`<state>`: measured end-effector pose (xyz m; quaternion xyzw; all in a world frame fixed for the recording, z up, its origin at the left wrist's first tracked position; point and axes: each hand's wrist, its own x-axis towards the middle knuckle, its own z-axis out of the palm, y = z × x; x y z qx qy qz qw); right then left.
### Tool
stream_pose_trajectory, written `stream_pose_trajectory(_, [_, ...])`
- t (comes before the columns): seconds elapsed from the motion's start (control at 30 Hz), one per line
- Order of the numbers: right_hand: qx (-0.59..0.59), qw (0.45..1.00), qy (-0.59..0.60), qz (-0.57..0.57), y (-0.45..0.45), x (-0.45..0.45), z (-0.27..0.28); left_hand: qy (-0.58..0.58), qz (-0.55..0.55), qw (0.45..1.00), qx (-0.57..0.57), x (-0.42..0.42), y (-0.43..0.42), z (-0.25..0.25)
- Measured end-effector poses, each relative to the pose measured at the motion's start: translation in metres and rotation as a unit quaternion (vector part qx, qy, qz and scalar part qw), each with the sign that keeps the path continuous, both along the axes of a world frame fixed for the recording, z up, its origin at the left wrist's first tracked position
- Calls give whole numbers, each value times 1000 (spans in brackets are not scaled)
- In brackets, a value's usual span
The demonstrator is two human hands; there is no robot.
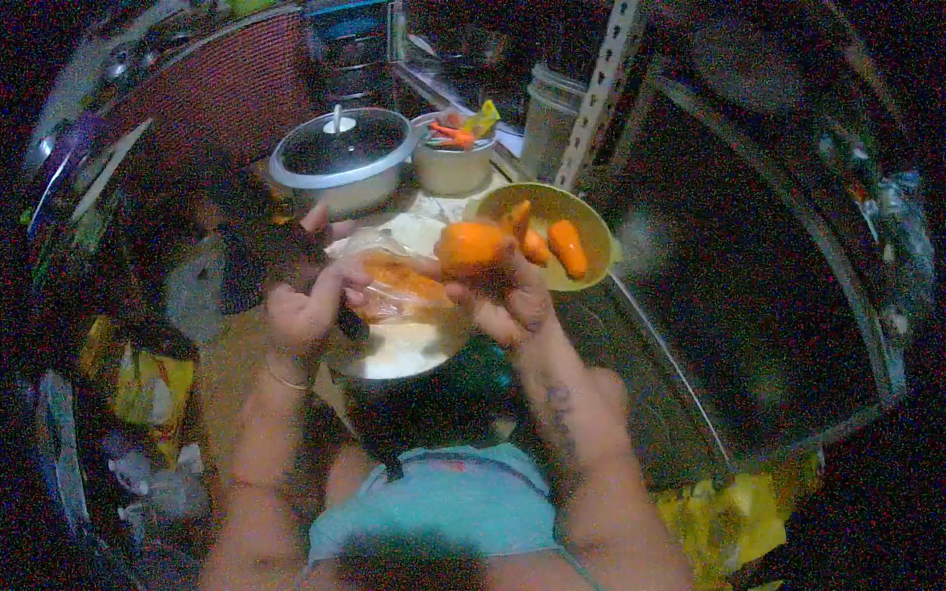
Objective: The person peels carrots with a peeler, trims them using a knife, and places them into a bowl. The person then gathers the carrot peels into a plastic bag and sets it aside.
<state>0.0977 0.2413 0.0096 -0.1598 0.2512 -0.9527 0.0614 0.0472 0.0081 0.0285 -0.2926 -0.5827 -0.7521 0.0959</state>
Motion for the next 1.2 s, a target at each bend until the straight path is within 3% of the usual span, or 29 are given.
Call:
stream_pose_trajectory(0.1, [-73, 994, -28, 72, 4, -5, -31, -3, -21, 999, -44, 8, 1, 4])
stream_pose_trajectory(0.17, [-90, 991, -61, 80, 5, -4, -43, 42, 7, 985, -169, 11, -1, 1])
stream_pose_trajectory(0.3, [-39, 996, -75, -13, -4, -1, -40, 105, -13, 957, -272, 27, 5, 10])
stream_pose_trajectory(0.37, [-63, 996, -52, 40, 0, -4, -46, 136, -30, 947, -291, 29, 9, 8])
stream_pose_trajectory(0.5, [-72, 996, -29, 50, -4, -3, -44, 169, -71, 944, -276, 27, 15, 5])
stream_pose_trajectory(0.6, [3, 999, 33, 3, -18, 4, -25, 185, -80, 942, -270, 29, 16, 4])
stream_pose_trajectory(0.7, [61, 991, -80, -91, -26, 7, -19, 189, -81, 935, -288, 34, 16, 7])
stream_pose_trajectory(0.83, [111, 983, -65, -128, -32, 15, -6, 174, -83, 934, -300, 40, 16, 11])
stream_pose_trajectory(0.97, [161, 977, -28, -140, -29, 19, -4, 143, -104, 926, -333, 43, 13, 18])
stream_pose_trajectory(1.07, [190, 973, -23, -129, -20, 22, -8, 190, -73, 923, -326, 40, 15, 10])
stream_pose_trajectory(1.2, [157, 981, -33, -109, -22, 27, -5, 127, -130, 936, -302, 35, 12, 13])
